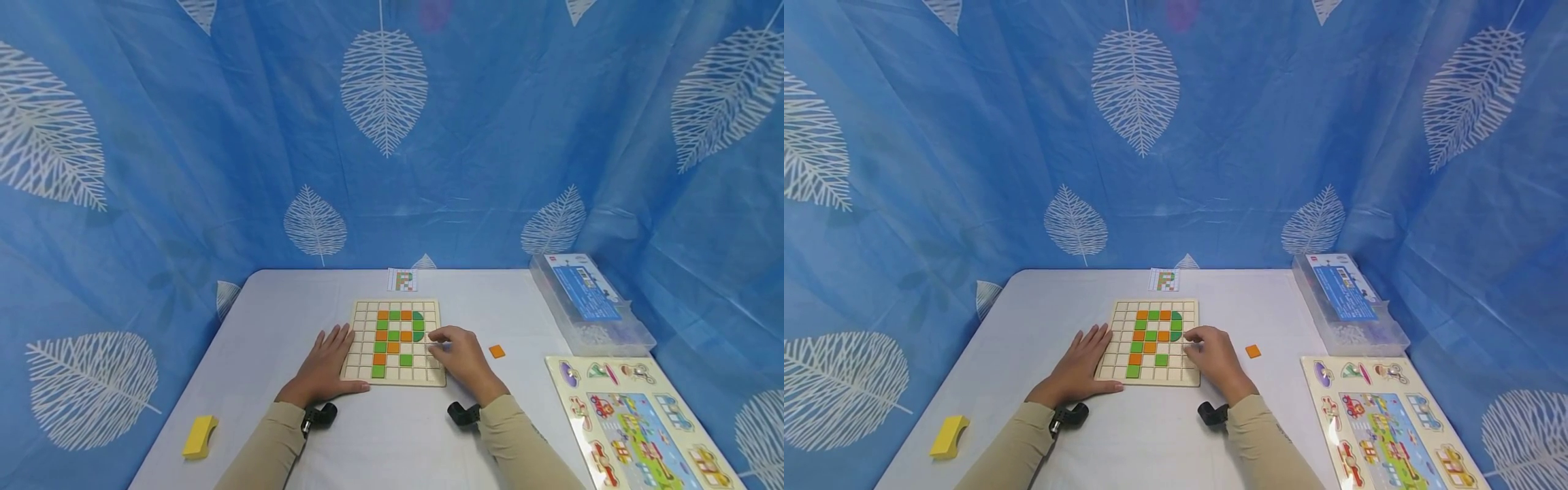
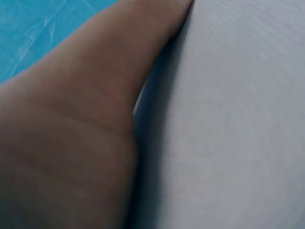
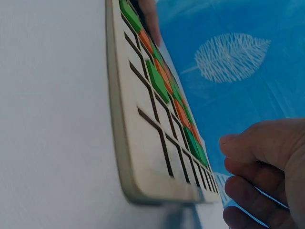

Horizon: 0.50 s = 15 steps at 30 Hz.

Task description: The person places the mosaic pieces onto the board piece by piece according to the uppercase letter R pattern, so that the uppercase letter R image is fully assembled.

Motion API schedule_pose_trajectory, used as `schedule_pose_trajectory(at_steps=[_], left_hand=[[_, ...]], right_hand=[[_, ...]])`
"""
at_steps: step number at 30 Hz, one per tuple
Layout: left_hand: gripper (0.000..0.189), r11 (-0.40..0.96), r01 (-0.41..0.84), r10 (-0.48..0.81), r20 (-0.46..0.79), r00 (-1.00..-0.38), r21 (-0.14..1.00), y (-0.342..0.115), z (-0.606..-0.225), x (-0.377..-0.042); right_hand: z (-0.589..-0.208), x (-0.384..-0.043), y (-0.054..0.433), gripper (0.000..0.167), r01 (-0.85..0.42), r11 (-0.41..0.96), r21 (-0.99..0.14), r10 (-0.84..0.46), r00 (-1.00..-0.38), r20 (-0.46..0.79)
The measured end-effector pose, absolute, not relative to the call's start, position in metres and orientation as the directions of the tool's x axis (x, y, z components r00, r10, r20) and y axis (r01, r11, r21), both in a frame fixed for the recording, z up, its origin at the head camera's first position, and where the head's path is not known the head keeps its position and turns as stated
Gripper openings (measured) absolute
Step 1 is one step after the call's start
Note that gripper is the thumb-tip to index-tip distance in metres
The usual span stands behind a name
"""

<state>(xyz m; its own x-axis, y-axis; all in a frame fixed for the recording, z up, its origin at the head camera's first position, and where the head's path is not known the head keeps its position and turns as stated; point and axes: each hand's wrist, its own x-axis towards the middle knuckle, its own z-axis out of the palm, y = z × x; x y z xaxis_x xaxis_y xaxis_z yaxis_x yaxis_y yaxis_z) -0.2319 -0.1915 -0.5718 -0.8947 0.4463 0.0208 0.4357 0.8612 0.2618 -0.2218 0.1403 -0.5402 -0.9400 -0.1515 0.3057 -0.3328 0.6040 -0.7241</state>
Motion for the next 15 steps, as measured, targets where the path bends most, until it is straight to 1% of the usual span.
schedule_pose_trajectory(at_steps=[5,9,15], left_hand=[[0.132,0.87,0.427,0.442,-0.004,-0.897,0.247,-0.191,-0.572,-0.232],[0.132,0.869,0.428,0.441,0.004,-0.898,0.249,-0.191,-0.572,-0.231],[0.132,0.871,0.426,0.438,0.008,-0.899,0.244,-0.191,-0.571,-0.23]], right_hand=[[-0.541,-0.225,0.158,0.025,-0.299,0.634,-0.713,-0.083,-0.943,0.322],[-0.541,-0.227,0.172,0.028,-0.277,0.646,-0.711,-0.03,-0.94,0.339],[-0.543,-0.227,0.196,0.033,-0.255,0.655,-0.711,0.006,-0.94,0.342]])
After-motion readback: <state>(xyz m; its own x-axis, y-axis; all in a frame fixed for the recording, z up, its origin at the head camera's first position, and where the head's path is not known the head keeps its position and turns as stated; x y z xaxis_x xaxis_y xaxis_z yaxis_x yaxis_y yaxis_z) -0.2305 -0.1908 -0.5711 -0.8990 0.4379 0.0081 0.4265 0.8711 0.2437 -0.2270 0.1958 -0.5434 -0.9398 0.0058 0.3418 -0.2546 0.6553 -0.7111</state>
